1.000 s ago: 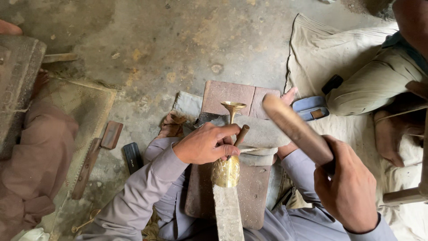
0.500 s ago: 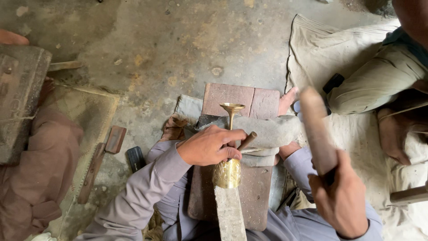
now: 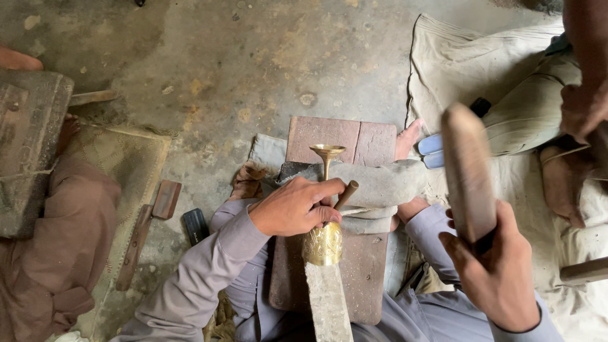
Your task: The person holds a brass candlestick on a wooden block and repeatedly strikes it with a wooden mallet to shape the metal. The person rotates the candlestick periodically to work on different sides.
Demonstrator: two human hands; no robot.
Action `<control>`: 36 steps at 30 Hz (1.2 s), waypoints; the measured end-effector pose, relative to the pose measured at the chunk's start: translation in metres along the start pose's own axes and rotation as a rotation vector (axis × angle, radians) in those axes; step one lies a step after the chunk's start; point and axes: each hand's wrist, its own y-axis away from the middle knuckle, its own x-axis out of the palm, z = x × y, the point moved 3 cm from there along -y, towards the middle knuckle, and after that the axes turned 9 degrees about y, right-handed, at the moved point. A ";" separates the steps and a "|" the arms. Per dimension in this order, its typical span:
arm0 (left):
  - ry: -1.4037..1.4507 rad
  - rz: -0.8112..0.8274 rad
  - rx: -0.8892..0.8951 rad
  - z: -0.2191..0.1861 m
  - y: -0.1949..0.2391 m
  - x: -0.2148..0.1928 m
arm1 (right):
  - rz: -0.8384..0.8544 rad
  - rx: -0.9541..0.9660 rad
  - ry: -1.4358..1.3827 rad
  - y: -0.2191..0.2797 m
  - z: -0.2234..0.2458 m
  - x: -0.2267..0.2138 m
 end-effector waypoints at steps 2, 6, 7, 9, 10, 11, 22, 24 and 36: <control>-0.019 -0.004 -0.003 -0.001 0.001 -0.001 | 0.065 -0.019 0.023 -0.005 0.003 -0.001; -0.078 -0.010 0.063 -0.006 0.000 -0.002 | 0.176 -0.106 1.038 -0.008 -0.004 0.001; -0.065 0.005 0.033 -0.005 -0.001 -0.001 | 0.152 -0.037 0.847 -0.007 -0.007 0.001; -0.038 0.025 -0.030 -0.004 -0.002 0.001 | 0.107 0.088 0.466 -0.003 -0.015 0.004; -0.041 0.043 -0.036 -0.004 -0.003 0.001 | 0.119 0.024 0.602 0.000 -0.016 0.007; -0.045 0.062 -0.042 -0.003 -0.004 0.001 | 0.131 -0.041 0.738 0.003 -0.017 0.010; -0.037 -0.023 0.024 0.000 -0.001 0.003 | -0.039 -0.161 0.544 0.012 -0.009 0.009; -0.011 -0.029 -0.081 0.002 0.000 0.003 | -0.034 -0.040 0.144 0.008 -0.012 0.008; -0.025 0.018 -0.035 -0.002 -0.002 0.003 | 0.032 -0.237 0.701 0.003 -0.001 0.011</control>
